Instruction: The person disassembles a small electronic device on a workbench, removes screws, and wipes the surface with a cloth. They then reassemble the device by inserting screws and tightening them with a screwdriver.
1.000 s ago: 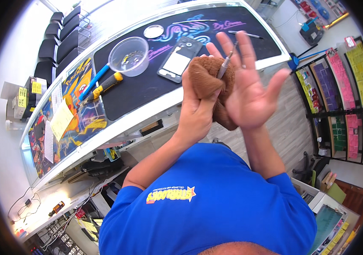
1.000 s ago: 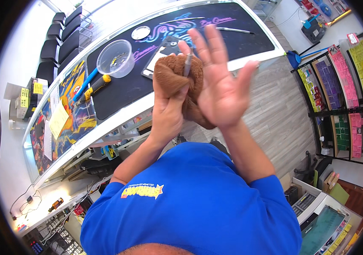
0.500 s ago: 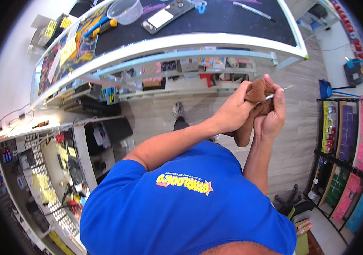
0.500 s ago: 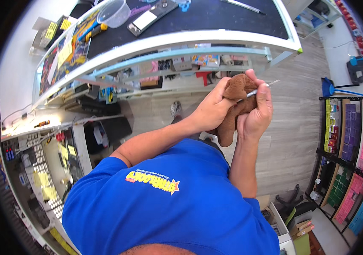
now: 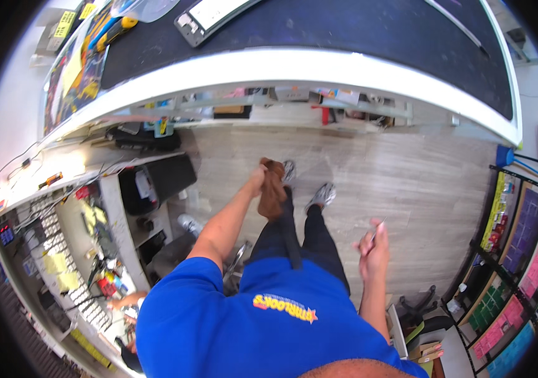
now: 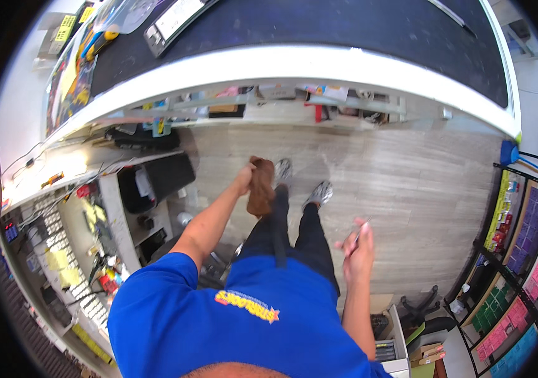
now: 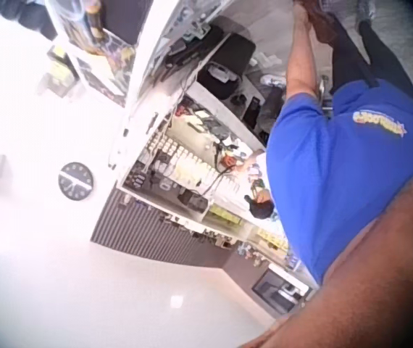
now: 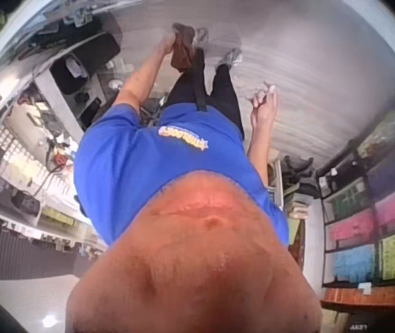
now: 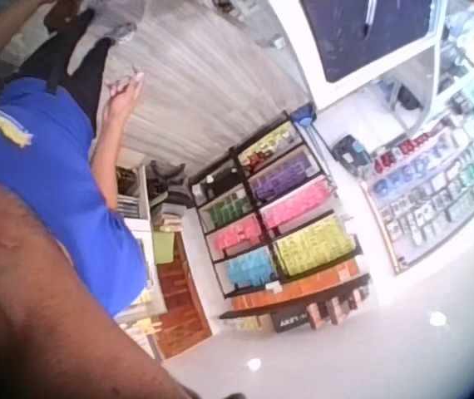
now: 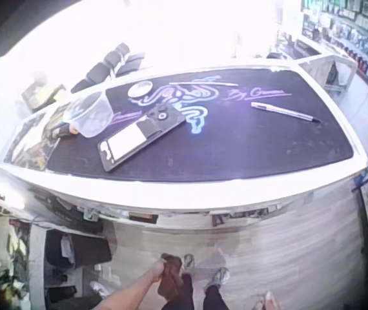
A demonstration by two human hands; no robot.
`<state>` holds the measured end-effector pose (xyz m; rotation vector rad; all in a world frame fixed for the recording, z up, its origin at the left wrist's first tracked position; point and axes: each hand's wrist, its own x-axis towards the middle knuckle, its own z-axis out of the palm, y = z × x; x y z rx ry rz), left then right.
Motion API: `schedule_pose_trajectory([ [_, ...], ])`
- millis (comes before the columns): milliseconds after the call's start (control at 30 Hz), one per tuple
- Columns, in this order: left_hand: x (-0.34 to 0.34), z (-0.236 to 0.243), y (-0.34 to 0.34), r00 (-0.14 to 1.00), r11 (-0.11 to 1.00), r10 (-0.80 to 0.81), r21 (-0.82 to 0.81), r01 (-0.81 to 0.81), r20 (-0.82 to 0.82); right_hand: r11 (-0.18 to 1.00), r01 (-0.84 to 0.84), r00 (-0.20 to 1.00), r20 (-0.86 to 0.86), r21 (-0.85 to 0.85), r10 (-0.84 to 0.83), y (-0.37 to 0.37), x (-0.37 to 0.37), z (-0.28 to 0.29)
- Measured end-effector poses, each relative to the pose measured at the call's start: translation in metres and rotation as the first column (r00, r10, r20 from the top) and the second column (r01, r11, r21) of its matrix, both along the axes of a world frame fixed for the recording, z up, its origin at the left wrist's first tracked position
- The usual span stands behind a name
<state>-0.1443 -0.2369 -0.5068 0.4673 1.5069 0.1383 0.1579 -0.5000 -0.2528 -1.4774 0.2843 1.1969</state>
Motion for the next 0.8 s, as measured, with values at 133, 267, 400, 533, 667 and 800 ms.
schedule_pose_trajectory([
  [133,0.009,-0.070,0.115,0.937,0.898,0.281,0.287,-0.333,0.208,0.986,-0.138,0.990,-0.039,-0.096,0.135,-0.001,-0.019,0.008],
  [267,0.018,-0.023,0.055,0.910,0.852,-0.414,0.341,0.397,-0.025,0.958,-0.269,0.963,-0.006,-0.102,0.270,0.029,-0.023,0.036],
  [400,0.051,0.182,-0.012,0.479,0.469,-0.864,0.596,0.652,0.156,0.822,-0.569,0.737,0.466,0.036,0.490,0.080,-0.018,0.093],
  [533,0.064,0.401,0.067,0.642,0.124,-0.765,0.969,0.215,-0.044,0.766,-0.642,0.403,0.842,-0.019,0.358,0.140,0.042,0.170],
  [667,0.122,0.492,0.167,0.843,-0.442,-0.268,0.837,0.323,-0.467,0.884,-0.450,0.416,0.906,0.129,0.079,0.198,0.109,0.222],
  [800,0.204,0.492,0.215,0.685,-0.682,-0.031,0.516,0.518,-0.728,0.816,-0.453,0.478,0.870,0.360,-0.118,0.243,0.153,0.233],
])
